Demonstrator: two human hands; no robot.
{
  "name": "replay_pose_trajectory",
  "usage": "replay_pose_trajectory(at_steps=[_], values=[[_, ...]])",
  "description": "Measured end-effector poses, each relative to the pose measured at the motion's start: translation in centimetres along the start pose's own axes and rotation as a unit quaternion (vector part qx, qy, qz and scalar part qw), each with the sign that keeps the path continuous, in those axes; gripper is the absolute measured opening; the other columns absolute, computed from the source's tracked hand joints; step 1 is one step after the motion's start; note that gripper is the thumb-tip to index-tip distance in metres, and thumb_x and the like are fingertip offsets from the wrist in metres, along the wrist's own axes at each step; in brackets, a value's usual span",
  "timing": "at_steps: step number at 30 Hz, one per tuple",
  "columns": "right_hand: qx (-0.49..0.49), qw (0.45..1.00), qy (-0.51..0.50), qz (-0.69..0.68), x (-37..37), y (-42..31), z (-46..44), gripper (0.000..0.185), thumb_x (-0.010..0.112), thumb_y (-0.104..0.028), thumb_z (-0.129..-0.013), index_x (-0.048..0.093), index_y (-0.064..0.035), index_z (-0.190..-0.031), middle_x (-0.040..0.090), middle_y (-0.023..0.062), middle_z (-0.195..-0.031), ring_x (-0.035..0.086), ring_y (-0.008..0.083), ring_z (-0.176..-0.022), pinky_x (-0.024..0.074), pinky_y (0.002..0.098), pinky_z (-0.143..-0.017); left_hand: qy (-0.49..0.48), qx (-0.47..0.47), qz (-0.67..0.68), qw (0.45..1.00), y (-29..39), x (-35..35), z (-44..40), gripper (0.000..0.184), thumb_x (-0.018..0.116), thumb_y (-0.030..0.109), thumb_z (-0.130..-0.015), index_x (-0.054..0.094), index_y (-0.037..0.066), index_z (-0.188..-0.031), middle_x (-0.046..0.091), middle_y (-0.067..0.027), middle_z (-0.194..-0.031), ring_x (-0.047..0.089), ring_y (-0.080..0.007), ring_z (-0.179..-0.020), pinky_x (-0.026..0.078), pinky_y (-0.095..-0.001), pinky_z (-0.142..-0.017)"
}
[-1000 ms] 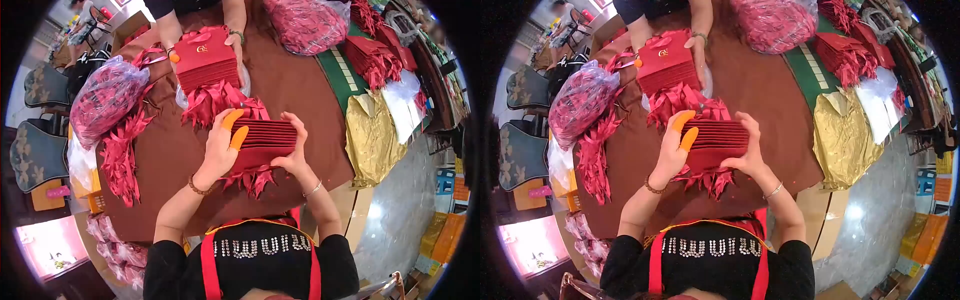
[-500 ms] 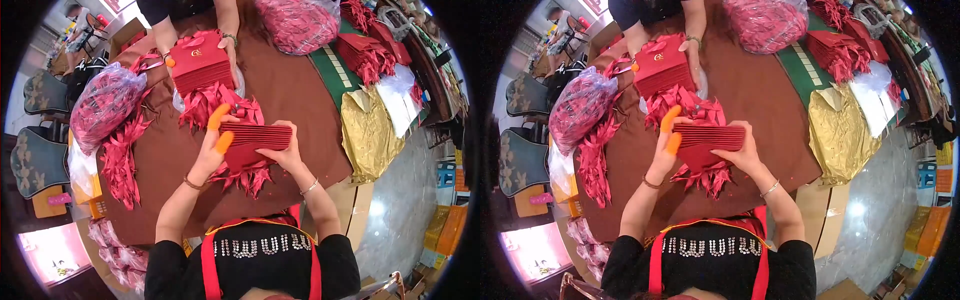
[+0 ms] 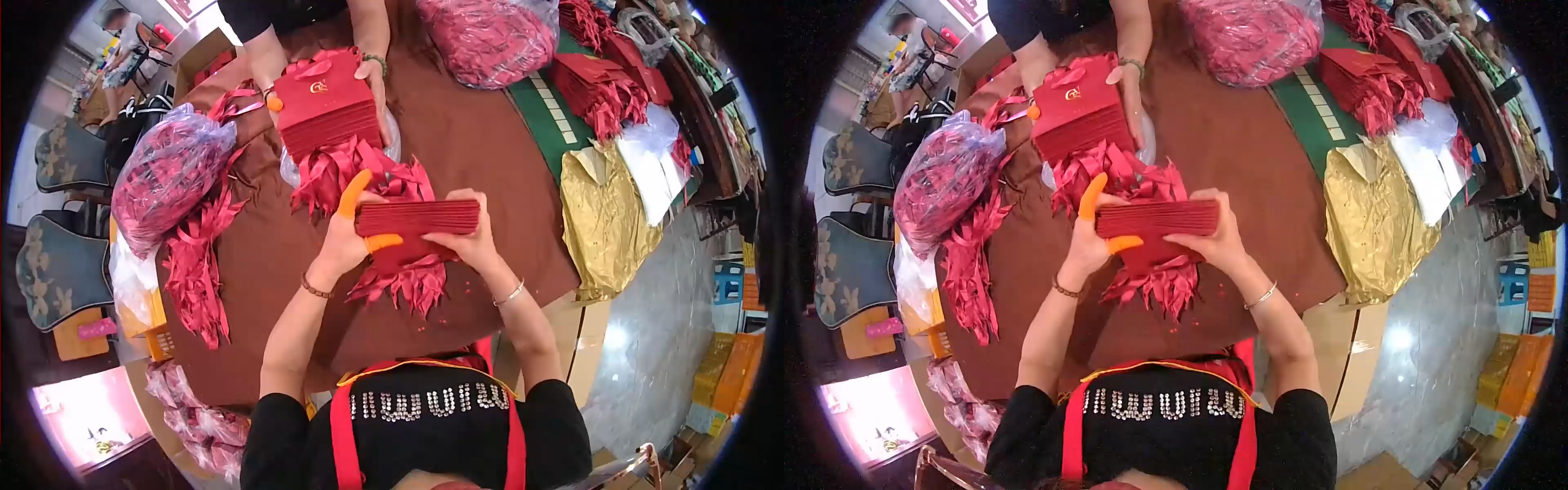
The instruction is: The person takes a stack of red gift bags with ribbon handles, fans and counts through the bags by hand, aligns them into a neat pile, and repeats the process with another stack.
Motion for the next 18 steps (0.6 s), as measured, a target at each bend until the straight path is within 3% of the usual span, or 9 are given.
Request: replay_pose_trajectory(at_steps=[3, 5, 7, 9, 10, 14, 15, 17, 18], values=[[-0.035, 0.999, -0.009, 0.011, -0.2, 0.3, 0.0, 0.062, 0.081, 0.003, -0.056, 0.039, -0.0075, -0.1, 0.048, 0.0079, -0.097, 0.051, 0.0151, -0.086, 0.0461, 0.028, -0.076, 0.0, 0.032, -0.011, 0.999, -0.9, 0.2, 0.1, 0.11, 0.084, 0.014, -0.057, 0.014, 0.015, -0.142, 0.054, -0.0073, -0.11, 0.053, -0.0195, -0.102, 0.041, -0.0356, -0.092], [-0.045, 0.999, -0.013, -0.025, -0.1, 0.5, 0.3, 0.062, 0.082, 0.002, -0.056, 0.038, -0.008, -0.1, 0.048, 0.0079, -0.097, 0.05, 0.0152, -0.087, 0.0457, 0.0284, -0.076, -0.015, 0.006, 0.125, 0.992, -0.9, 1.0, 0.1, 0.113, 0.085, 0.015, -0.055, 0.012, 0.016, -0.142, 0.051, -0.0082, -0.117, 0.051, -0.0212, -0.107, 0.039, -0.0357, -0.096], [-0.043, 0.999, -0.008, -0.021, -0.2, 0.2, 0.0, 0.06, 0.083, -0.004, -0.058, 0.039, -0.0063, -0.098, 0.05, 0.0084, -0.097, 0.052, 0.0182, -0.087, 0.045, 0.0307, -0.075, 0.0, -0.03, 0.164, 0.986, -1.6, 1.1, 0.8, 0.106, 0.085, 0.012, -0.056, 0.018, 0.013, -0.139, 0.047, -0.0086, -0.123, 0.049, -0.0204, -0.11, 0.038, -0.0349, -0.097], [-0.041, 0.999, -0.016, -0.029, -0.2, 0.4, 0.0, 0.06, 0.083, -0.005, -0.057, 0.039, -0.0065, -0.098, 0.05, 0.008, -0.096, 0.052, 0.0182, -0.086, 0.0449, 0.0305, -0.075, 0.005, -0.111, 0.098, 0.989, -2.8, 0.9, 1.5, 0.087, 0.084, 0.009, -0.057, 0.034, 0.007, -0.128, 0.052, -0.0075, -0.117, 0.052, -0.0171, -0.105, 0.043, -0.0325, -0.092], [-0.036, 0.999, -0.013, -0.039, -0.2, 0.6, 0.1, 0.061, 0.082, -0.001, -0.057, 0.039, -0.007, -0.1, 0.049, 0.0085, -0.098, 0.051, 0.0168, -0.089, 0.0458, 0.0302, -0.077, 0.022, -0.161, 0.076, 0.984, -3.0, 0.8, 1.3, 0.066, 0.083, 0.007, -0.057, 0.045, 0.003, -0.111, 0.058, -0.0059, -0.106, 0.055, -0.0135, -0.097, 0.047, -0.0297, -0.086], [-0.042, 0.998, -0.029, -0.037, -0.1, -0.2, -0.5, 0.062, 0.081, 0.003, -0.057, 0.039, -0.0059, -0.102, 0.051, 0.0099, -0.102, 0.053, 0.0157, -0.094, 0.0481, 0.0291, -0.079, 0.032, -0.155, 0.072, 0.985, -3.4, 0.8, 1.1, 0.056, 0.083, 0.006, -0.059, 0.049, 0.002, -0.103, 0.06, -0.0046, -0.097, 0.057, -0.0118, -0.091, 0.048, -0.0281, -0.08], [-0.047, 0.997, -0.033, -0.041, -0.2, -0.3, -0.3, 0.062, 0.081, 0.003, -0.057, 0.039, -0.0059, -0.102, 0.051, 0.0099, -0.102, 0.053, 0.0157, -0.094, 0.0481, 0.0291, -0.079, 0.031, -0.145, 0.043, 0.988, -3.1, 0.8, 1.2, 0.061, 0.083, 0.006, -0.058, 0.047, 0.003, -0.107, 0.058, -0.005, -0.102, 0.056, -0.0125, -0.095, 0.047, -0.0289, -0.083], [0.02, 0.999, -0.043, 0.026, -0.5, 0.2, 0.1, 0.062, 0.081, 0.003, -0.057, 0.039, -0.0047, -0.103, 0.053, 0.0099, -0.101, 0.056, 0.0164, -0.092, 0.0492, 0.0297, -0.078, 0.046, -0.158, 0.171, 0.971, -4.8, 1.3, 1.8, 0.073, 0.083, 0.006, -0.057, 0.041, 0.005, -0.116, 0.053, -0.006, -0.111, 0.052, -0.0133, -0.103, 0.045, -0.0304, -0.088], [-0.008, 1.0, 0.012, 0.027, -0.4, 0.0, -0.1, 0.058, 0.085, -0.01, -0.056, 0.047, -0.0035, -0.098, 0.059, 0.0073, -0.093, 0.06, 0.0133, -0.082, 0.0505, 0.0275, -0.071, 0.02, -0.132, 0.199, 0.971, -5.0, 1.4, 2.0, 0.089, 0.084, 0.005, -0.056, 0.031, 0.007, -0.127, 0.048, -0.0067, -0.121, 0.047, -0.0158, -0.111, 0.041, -0.0324, -0.094]])
Point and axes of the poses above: each hand's wrist, its own z-axis away from the middle knuckle, its own x-axis out of the palm, y = z × x, the point moved 3 cm from there along -z, towards the middle knuckle
